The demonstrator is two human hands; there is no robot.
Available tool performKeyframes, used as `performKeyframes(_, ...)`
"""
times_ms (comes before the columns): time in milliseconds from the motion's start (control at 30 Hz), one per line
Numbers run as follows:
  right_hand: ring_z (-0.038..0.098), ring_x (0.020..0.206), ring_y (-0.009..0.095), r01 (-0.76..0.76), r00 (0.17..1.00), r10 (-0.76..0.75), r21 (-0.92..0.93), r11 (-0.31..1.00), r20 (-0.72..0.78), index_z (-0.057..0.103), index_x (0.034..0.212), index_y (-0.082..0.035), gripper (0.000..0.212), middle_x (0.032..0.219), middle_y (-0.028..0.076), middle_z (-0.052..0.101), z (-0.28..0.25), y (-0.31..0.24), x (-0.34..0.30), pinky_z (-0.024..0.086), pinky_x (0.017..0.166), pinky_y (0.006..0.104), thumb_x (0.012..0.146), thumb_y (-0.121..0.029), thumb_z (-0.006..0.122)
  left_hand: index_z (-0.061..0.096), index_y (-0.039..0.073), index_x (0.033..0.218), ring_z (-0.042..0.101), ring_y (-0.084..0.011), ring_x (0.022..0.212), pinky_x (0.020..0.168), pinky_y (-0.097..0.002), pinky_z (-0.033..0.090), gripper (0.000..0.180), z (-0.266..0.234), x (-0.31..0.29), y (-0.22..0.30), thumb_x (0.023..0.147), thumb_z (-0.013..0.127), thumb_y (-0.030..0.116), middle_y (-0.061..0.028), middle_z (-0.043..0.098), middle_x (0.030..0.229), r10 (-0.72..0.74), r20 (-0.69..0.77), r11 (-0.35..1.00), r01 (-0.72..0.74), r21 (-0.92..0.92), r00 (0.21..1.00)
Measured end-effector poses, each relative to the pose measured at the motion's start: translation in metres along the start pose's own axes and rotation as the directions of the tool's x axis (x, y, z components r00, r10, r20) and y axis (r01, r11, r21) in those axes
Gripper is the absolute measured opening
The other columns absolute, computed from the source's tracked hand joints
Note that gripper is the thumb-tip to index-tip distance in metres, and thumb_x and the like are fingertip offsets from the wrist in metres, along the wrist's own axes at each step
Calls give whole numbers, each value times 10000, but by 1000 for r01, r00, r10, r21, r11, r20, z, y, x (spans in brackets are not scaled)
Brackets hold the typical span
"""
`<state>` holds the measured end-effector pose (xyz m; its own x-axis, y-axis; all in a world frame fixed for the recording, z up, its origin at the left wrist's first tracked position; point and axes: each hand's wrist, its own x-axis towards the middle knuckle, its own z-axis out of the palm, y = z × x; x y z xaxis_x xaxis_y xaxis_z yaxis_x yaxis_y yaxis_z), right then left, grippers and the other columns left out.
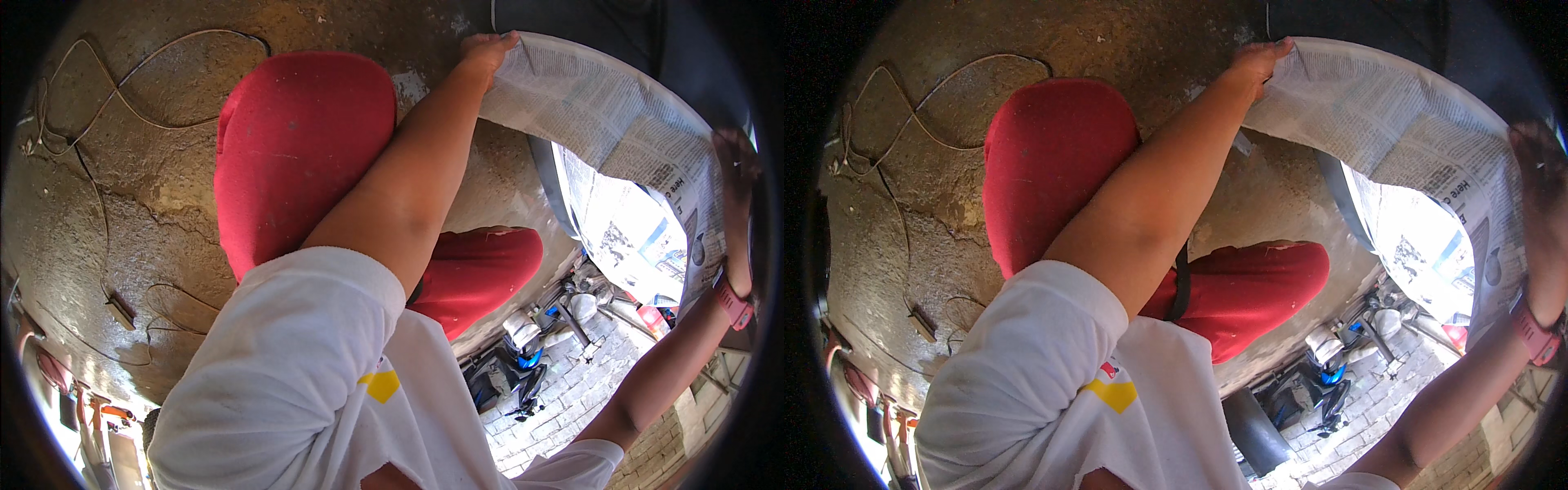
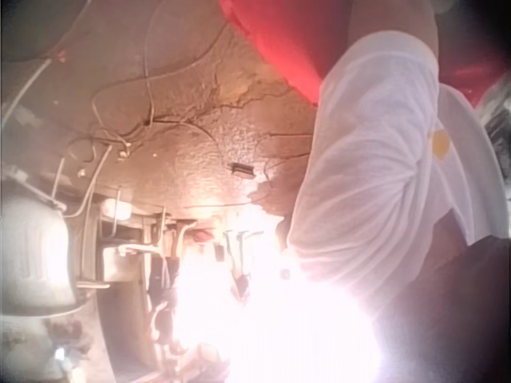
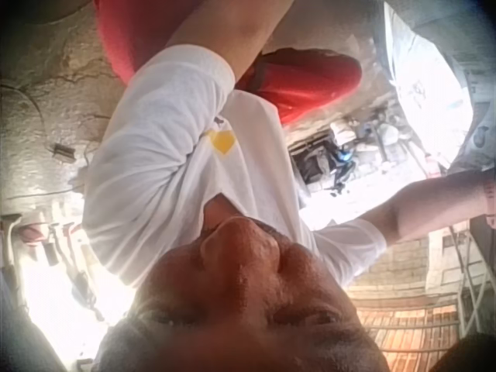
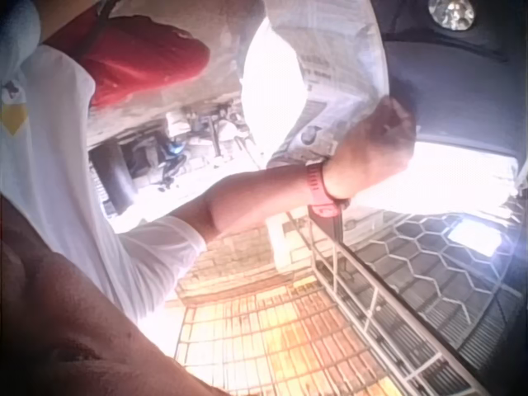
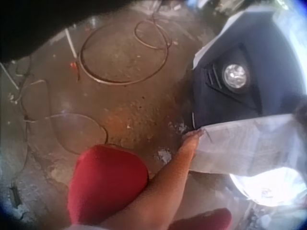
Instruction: The person places sheets of newspaper over a car's rear window and bumper area, then secures them with pieces of masking tape. The person repeatedly tears tape, smooths the paper, and adds more tape to hold the newspaper in place.
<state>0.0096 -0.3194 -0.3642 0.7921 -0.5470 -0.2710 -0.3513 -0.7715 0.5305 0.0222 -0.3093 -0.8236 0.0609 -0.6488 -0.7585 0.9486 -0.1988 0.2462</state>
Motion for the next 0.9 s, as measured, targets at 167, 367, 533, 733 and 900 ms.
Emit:
performKeyframes(167,800,900,357,5,999,-8,64,998,43,830,1053,8,181,1016,212,832,4,28,-13,611,851,419,988,-159,808,721,74,1201,723,-318,1150,1024,-497,558,533,4,5,-5,855,1002,366,-174,772,1264,71,-73,997,-71,-10,995)
performKeyframes(367,617,1420,198,58,960,-41,-52,997,277,644,1549,-98,410,1598,111,616,16,58,-35,436,1233,349,1164,-233,604,768,67,1143,765,-320,1104,974,-503,594,407,4,-1,-1,915,939,358,-174,802,1199,155,-43,985,-151,81,987)
performKeyframes(533,758,1192,210,-311,950,299,171,935,92,790,1338,-47,325,1365,142,769,27,22,-50,527,1115,337,1135,-275,676,822,48,1005,791,-296,983,910,-446,614,309,15,-18,4,902,911,325,-156,836,1052,341,-224,909,-259,327,913)
performKeyframes(733,763,1176,193,-82,996,83,43,996,-37,784,1335,-41,335,1350,124,780,27,24,-44,537,1108,337,1134,-287,677,837,126,970,797,-324,975,1096,-470,540,217,29,-28,-2,827,889,280,-107,842,992,341,-272,939,-310,149,900)
performKeyframes(900,762,1160,189,-140,990,140,112,984,1,779,1323,-43,317,1348,116,777,27,32,-40,543,1087,336,1137,-275,671,841,135,1011,800,-298,1002,1053,-451,580,241,30,-22,-6,838,925,280,-102,846,1042,276,-247,960,-258,105,929)
